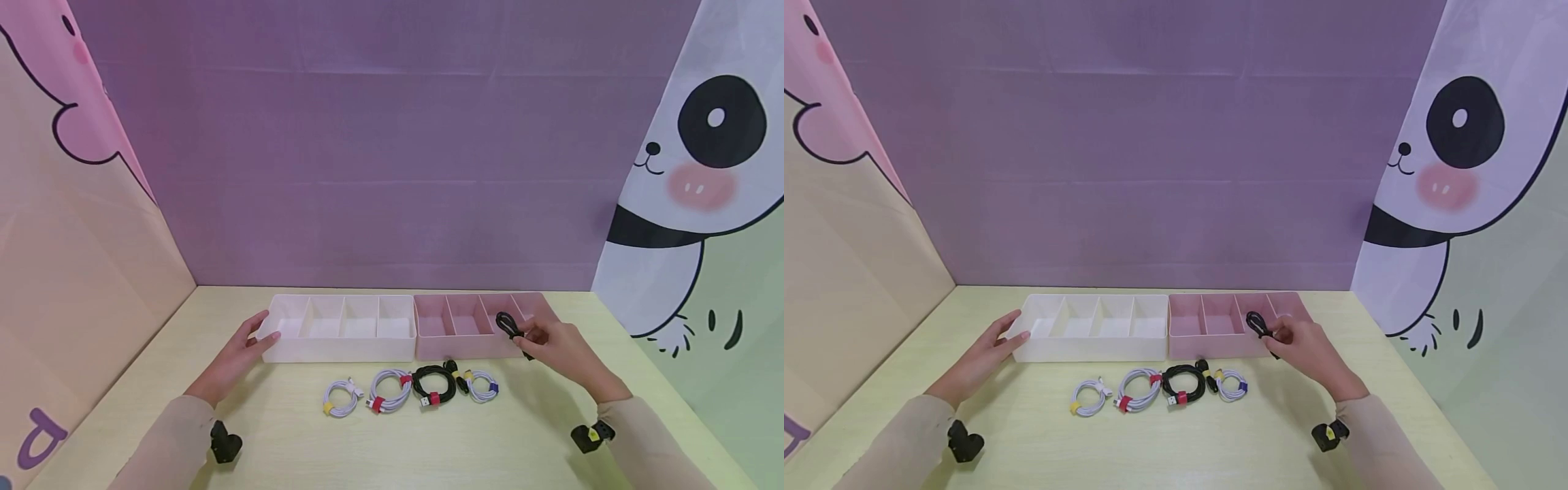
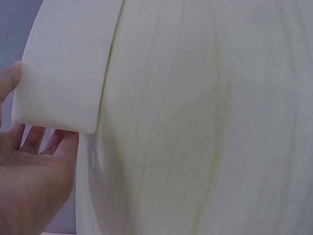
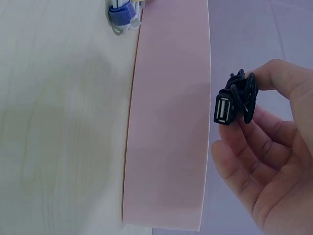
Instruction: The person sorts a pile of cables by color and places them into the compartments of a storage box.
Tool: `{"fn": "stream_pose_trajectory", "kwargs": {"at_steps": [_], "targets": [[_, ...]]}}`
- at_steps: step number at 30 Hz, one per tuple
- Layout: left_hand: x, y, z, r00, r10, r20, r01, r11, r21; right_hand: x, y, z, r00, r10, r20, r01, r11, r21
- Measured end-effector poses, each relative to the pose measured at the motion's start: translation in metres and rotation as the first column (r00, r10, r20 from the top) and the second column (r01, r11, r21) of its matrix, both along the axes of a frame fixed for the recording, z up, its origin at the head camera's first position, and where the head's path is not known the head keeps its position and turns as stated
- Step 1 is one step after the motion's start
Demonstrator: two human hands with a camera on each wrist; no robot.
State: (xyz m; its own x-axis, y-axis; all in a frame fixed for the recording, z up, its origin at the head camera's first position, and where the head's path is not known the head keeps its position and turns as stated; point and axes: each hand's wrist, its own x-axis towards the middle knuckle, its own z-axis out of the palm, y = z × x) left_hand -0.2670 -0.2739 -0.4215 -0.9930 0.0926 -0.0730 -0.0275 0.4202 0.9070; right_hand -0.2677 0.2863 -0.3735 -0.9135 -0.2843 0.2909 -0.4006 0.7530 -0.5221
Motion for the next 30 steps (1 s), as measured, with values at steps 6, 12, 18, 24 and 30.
{"fn": "stream_pose_trajectory", "kwargs": {"at_steps": [6, 12, 18, 24, 30], "targets": [[0.002, 0.001, 0.002, 1.000, 0.000, -0.005, 0.000, 1.000, -0.009, -0.004, 0.000, 0.001, 1.000, -0.007, -0.020, 0.007, 1.000, -0.003], [0.002, 0.001, 0.002, 1.000, -0.001, -0.006, 0.001, 1.000, -0.008, -0.008, -0.003, 0.006, 1.000, -0.011, -0.026, 0.011, 1.000, -0.005], [0.001, 0.001, 0.002, 1.000, 0.000, -0.005, 0.000, 1.000, 0.007, -0.012, -0.005, 0.009, 1.000, -0.019, -0.022, 0.019, 1.000, -0.004], [0.000, 0.001, 0.001, 1.000, 0.001, 0.002, -0.001, 1.000, 0.018, -0.016, -0.004, 0.008, 0.999, -0.032, -0.024, 0.032, 0.999, 0.001], [0.000, 0.001, 0.002, 1.000, 0.005, 0.012, -0.005, 1.000, -0.001, -0.023, -0.005, 0.010, 0.999, -0.036, -0.026, 0.036, 0.999, 0.012]]}}
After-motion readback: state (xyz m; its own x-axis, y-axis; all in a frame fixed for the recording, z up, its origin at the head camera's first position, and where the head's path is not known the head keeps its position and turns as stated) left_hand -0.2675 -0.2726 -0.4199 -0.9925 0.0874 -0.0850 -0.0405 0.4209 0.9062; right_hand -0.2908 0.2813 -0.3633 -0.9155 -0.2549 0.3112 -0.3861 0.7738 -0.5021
